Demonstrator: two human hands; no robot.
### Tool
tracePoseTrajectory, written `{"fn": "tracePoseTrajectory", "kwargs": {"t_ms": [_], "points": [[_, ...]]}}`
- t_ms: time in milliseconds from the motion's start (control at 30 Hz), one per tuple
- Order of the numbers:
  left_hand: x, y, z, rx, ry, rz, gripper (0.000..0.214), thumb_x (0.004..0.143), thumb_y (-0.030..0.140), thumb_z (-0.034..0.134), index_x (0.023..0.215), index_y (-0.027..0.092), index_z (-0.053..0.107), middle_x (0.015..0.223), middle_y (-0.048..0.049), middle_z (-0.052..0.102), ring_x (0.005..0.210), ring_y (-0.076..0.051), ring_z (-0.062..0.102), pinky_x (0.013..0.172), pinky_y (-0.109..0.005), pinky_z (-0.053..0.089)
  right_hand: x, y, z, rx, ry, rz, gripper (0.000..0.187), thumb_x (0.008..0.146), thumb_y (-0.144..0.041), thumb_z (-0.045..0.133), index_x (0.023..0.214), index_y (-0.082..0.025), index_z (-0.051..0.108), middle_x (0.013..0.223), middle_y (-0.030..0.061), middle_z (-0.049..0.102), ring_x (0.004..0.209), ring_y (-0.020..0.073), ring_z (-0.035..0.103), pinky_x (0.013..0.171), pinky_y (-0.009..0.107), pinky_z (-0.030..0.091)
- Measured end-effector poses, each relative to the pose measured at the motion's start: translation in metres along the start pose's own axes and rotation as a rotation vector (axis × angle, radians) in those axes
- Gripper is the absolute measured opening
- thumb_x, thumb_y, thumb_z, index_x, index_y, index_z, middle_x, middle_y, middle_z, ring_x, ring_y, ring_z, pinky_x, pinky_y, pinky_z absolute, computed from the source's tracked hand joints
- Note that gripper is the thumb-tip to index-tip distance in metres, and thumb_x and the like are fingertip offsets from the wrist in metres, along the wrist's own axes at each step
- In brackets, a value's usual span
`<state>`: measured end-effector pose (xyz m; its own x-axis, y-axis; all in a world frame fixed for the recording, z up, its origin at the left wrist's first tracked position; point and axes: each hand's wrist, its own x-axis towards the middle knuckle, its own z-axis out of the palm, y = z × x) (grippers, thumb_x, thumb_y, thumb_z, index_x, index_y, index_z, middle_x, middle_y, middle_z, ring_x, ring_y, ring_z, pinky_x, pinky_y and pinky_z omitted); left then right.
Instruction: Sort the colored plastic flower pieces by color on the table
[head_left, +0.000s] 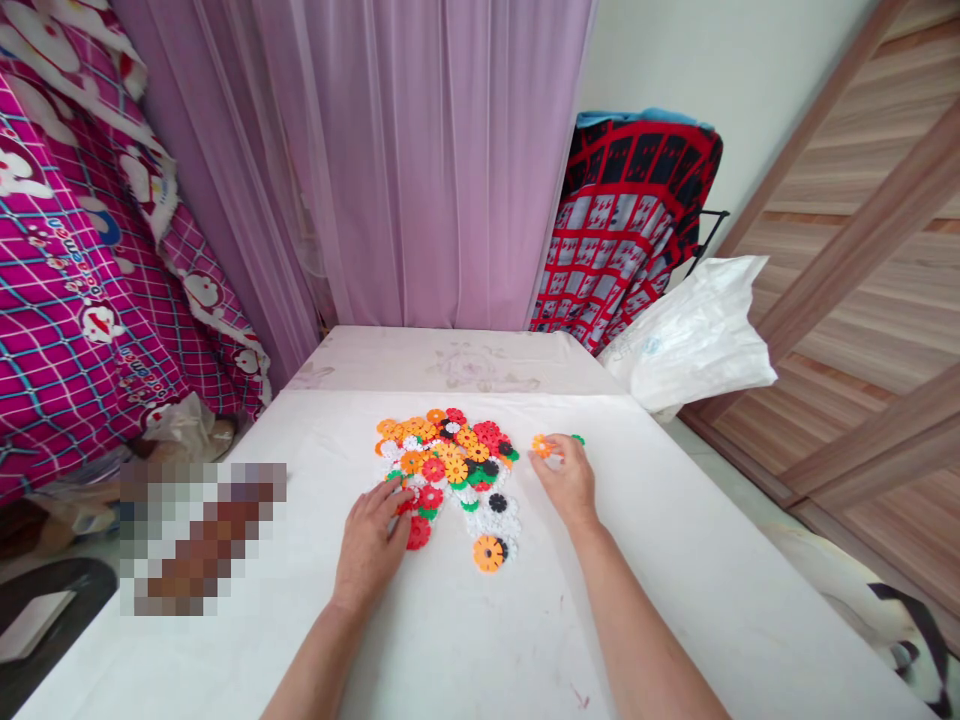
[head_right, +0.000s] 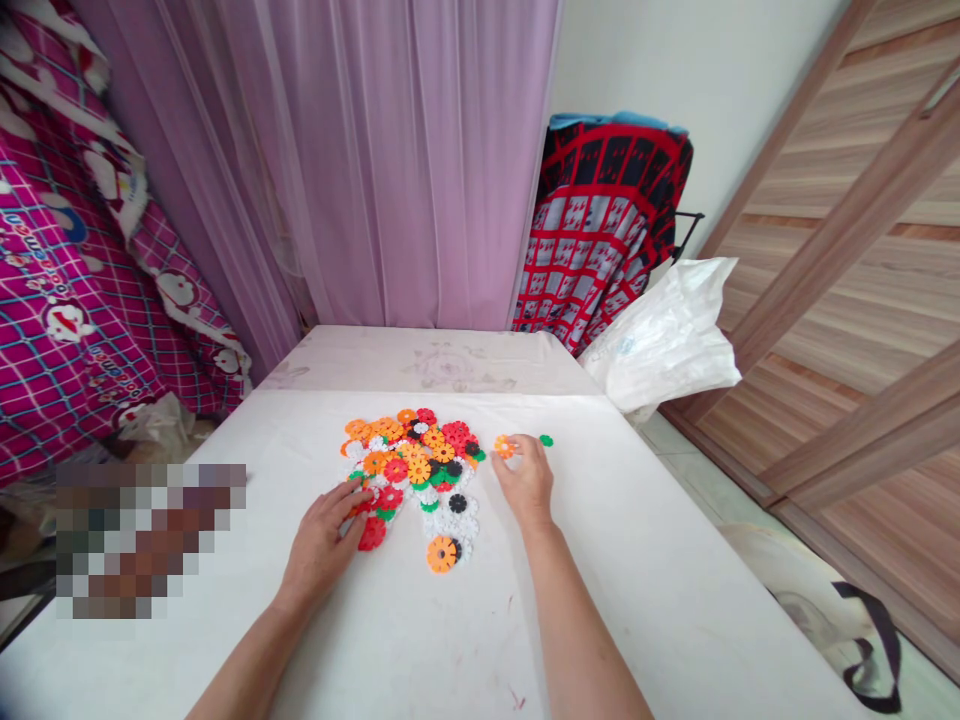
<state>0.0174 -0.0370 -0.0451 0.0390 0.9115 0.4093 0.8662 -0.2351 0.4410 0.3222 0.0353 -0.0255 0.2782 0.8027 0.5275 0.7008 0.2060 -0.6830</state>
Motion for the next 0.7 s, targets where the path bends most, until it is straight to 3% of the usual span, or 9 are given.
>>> {"fn": "tracePoseTrajectory", "kwargs": {"t_ms": [100, 167, 433, 700], "points": [[0.001, 0.001, -0.001, 0.001, -0.006, -0.001, 0.031, 0.085, 0.028, 0.046, 0.107, 0.027, 0.069, 0.127, -0.0066, 0.064, 0.118, -0.027, 0.058, 0.102, -0.052, 0.043, 0.014, 0.033, -0.009, -0.124, 0.153, 0.158, 0.029, 0.071, -0.038, 0.059, 0.092, -0.019, 0.062, 0.1, 0.0077, 0.059, 0.082, 0.0197, 0.057, 0.081, 0.035, 0.045], [0.001, 0.001, -0.002, 0.005, -0.007, 0.006, 0.031, 0.086, 0.029, 0.045, 0.106, 0.027, 0.069, 0.126, -0.007, 0.064, 0.118, -0.027, 0.058, 0.101, -0.052, 0.043, 0.019, 0.046, -0.009, -0.17, 0.174, 0.188, 0.029, 0.071, -0.037, 0.059, 0.092, -0.018, 0.064, 0.101, 0.0087, 0.059, 0.085, 0.0208, 0.056, 0.082, 0.036, 0.045], [0.001, 0.001, -0.002, 0.011, 0.002, 0.022, 0.031, 0.086, 0.03, 0.046, 0.107, 0.028, 0.069, 0.126, -0.0064, 0.064, 0.118, -0.027, 0.058, 0.101, -0.052, 0.044, 0.032, 0.051, -0.002, -0.395, 0.022, 0.188, 0.032, 0.074, -0.042, 0.06, 0.095, -0.019, 0.068, 0.095, 0.0093, 0.062, 0.086, 0.0237, 0.054, 0.078, 0.035, 0.042], [0.001, 0.0, -0.002, 0.003, 0.005, 0.013, 0.031, 0.085, 0.029, 0.046, 0.106, 0.027, 0.069, 0.125, -0.0065, 0.065, 0.117, -0.027, 0.059, 0.102, -0.052, 0.042, 0.031, 0.053, -0.001, -0.467, -0.022, 0.2, 0.032, 0.076, -0.044, 0.058, 0.095, -0.02, 0.069, 0.097, 0.009, 0.062, 0.084, 0.0229, 0.055, 0.077, 0.035, 0.041]]}}
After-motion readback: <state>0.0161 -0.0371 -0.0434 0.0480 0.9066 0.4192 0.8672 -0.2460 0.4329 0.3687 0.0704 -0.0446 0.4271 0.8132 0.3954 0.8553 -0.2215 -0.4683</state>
